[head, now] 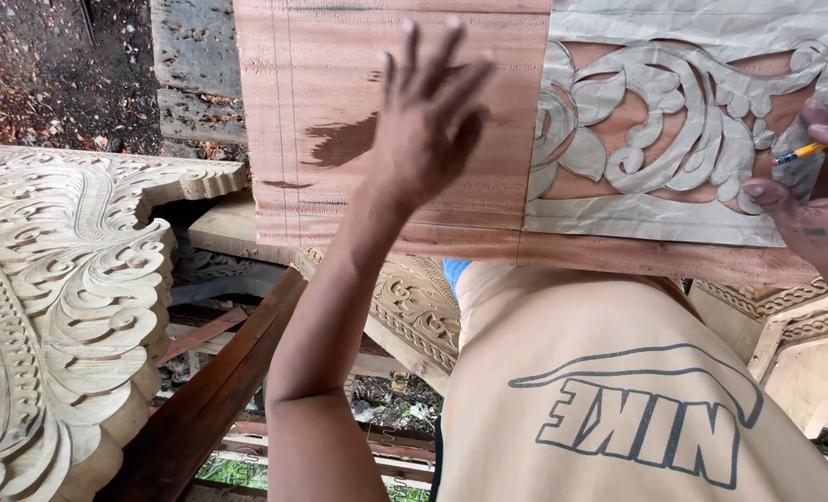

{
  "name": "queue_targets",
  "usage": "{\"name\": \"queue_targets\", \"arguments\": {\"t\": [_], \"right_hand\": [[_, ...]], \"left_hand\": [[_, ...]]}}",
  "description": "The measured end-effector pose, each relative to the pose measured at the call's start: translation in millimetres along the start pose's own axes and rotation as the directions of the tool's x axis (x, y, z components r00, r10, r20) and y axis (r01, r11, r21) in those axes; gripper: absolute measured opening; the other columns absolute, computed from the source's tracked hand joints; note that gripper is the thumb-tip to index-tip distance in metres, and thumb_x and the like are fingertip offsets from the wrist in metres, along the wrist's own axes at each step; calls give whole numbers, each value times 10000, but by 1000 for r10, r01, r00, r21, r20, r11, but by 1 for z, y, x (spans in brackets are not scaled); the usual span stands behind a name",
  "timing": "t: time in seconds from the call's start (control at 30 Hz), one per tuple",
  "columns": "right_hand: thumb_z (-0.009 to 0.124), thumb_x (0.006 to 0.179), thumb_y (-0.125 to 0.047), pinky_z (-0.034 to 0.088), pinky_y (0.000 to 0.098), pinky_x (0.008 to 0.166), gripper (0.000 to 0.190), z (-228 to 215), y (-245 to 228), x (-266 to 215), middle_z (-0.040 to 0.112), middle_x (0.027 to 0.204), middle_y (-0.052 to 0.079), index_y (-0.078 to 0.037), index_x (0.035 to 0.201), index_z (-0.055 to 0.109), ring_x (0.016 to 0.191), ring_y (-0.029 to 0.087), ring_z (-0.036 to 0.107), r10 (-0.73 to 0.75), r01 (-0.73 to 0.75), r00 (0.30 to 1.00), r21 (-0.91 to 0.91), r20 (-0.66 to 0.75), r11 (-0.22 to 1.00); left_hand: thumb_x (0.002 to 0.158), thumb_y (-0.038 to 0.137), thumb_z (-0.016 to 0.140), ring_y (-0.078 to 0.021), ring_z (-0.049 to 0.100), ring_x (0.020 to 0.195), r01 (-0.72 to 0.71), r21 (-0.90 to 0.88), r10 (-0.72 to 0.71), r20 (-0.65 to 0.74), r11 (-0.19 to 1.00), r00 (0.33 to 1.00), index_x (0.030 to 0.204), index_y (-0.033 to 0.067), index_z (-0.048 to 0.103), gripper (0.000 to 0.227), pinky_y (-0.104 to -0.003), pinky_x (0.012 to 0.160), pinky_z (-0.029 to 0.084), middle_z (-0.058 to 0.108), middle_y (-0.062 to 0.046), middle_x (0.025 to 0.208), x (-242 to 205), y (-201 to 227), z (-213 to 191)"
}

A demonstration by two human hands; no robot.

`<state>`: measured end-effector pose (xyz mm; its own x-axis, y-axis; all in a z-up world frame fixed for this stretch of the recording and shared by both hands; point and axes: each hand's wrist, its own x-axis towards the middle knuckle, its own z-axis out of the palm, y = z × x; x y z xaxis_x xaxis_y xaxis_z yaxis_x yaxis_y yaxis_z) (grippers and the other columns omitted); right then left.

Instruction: The recorder uses a pencil to trace a decorative paper cutout pattern onto a flat wooden board.

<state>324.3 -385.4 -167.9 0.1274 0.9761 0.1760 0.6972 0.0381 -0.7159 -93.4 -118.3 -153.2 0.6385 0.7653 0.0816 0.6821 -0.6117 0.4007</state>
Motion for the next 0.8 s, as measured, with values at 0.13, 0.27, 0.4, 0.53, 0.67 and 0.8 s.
{"name": "queue_targets", "arguments": {"t": [0.13,0.27,0.4,0.53,0.67,0.8], "right_hand": [[817,923,-172,420,357,1202,718,-3,-7,2,486,1552,170,-81,1468,360,1417,207,483,41,-41,999,68,3,997],[822,928,-194,430,407,1249,691,-7,-23,10,541,1519,179,-77,1432,363,1467,240,492,43,-43,999,22,9,999],[868,926,-138,404,424,1292,731,-8,-20,6,575,1463,202,-58,1460,373,1513,288,462,-10,9,1000,-151,-3,988],[870,919,-148,371,413,1267,725,-6,-19,5,572,1463,200,-58,1449,384,1517,284,434,20,-22,1000,-116,-13,993],[871,914,-149,377,411,1261,729,-7,-27,9,572,1468,201,-62,1448,383,1537,279,440,13,-15,1000,-132,-17,991],[833,908,-140,399,414,1290,702,-6,-22,5,530,1481,221,-70,1443,384,1527,263,423,2,-3,1000,-48,-25,999]], "left_hand": [[998,588,663,-369,-52,1582,-158,18,147,268,987,952,1582,429,416,654,-657,1289,-39,42,-4,1725,6,49,-33],[683,839,741,-411,-51,1549,-102,-57,117,503,993,856,1523,417,416,995,-676,1235,-79,53,-36,1692,11,69,-45],[579,838,802,-439,-49,1543,-122,-70,141,465,990,874,1523,422,426,1099,-700,1240,-62,64,-45,1693,8,66,-40],[578,767,840,-459,-34,1540,-131,-62,145,445,989,884,1514,409,449,1075,-723,1229,-30,87,-69,1693,8,66,-39],[572,783,828,-465,-25,1533,-136,-48,143,449,990,882,1505,406,454,1073,-737,1217,-22,92,-76,1686,7,66,-38],[583,801,809,-467,-15,1536,-147,-45,151,436,988,887,1507,409,454,1064,-744,1213,-17,101,-70,1687,7,66,-40]]}}
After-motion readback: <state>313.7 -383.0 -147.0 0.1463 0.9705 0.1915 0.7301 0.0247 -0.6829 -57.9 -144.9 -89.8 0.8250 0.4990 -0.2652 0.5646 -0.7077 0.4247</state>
